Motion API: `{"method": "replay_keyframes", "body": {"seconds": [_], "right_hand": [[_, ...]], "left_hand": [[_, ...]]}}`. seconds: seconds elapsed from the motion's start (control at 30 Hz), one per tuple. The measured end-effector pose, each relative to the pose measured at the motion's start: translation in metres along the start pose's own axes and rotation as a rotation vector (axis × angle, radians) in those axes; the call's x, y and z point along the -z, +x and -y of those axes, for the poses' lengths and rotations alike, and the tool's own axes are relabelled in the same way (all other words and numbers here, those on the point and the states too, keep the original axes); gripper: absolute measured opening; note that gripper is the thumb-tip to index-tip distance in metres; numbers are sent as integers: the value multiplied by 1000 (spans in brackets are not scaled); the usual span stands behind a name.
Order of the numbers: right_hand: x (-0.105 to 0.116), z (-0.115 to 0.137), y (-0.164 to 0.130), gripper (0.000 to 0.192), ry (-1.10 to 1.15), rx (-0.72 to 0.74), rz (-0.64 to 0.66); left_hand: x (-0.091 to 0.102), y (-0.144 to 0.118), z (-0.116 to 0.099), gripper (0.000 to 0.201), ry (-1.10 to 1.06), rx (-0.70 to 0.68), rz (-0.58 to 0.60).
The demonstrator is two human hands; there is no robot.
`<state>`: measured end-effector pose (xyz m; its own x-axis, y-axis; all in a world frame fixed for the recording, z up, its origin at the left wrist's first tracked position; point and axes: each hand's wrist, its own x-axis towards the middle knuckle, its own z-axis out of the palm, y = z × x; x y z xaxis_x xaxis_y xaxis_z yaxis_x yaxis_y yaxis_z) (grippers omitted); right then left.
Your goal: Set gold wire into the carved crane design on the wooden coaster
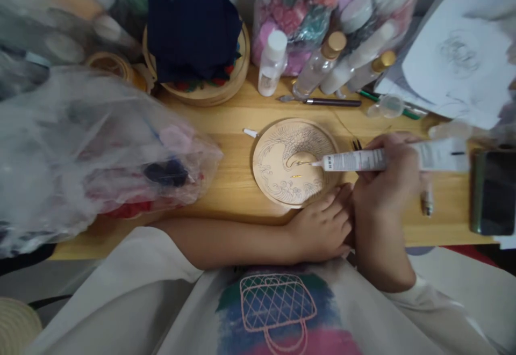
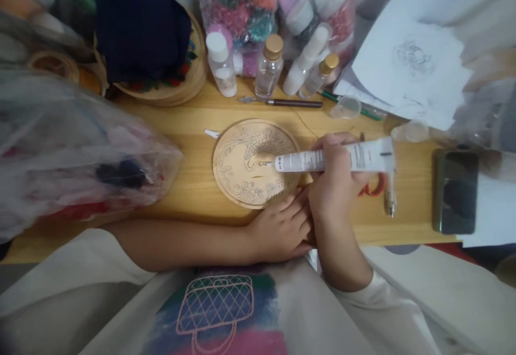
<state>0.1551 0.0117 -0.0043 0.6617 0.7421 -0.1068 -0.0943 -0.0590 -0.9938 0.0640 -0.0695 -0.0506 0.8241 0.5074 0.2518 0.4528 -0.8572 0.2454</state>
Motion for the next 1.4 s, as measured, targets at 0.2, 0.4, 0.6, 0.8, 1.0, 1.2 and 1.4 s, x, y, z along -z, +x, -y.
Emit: {"method": "replay_keyframes", "body": {"seconds": [0.2, 0.4, 0.6, 0.8, 1.0, 1.2, 1.4], "right_hand": [[3, 8, 24, 23, 145, -342, 207], [16, 6, 32, 29, 380, -568, 531], [23, 6, 38, 34, 566, -613, 539], [20, 8, 35, 41, 635, -656, 496], [19, 11, 33, 46, 675, -700, 485], [19, 11, 32, 48, 682, -704, 479], [20, 5, 30, 41, 640, -666, 523]], "left_hand": [[8, 3, -6, 44, 63, 3, -77], [65, -16, 23, 28, -13, -92, -156], [102, -48, 110, 26, 427, 665, 28], [86, -51, 124, 31, 426, 637, 41], [74, -53, 122, 32, 415, 632, -12], [71, -56, 121, 33, 327, 612, -106], [94, -48, 91, 20, 110, 557, -271]]}}
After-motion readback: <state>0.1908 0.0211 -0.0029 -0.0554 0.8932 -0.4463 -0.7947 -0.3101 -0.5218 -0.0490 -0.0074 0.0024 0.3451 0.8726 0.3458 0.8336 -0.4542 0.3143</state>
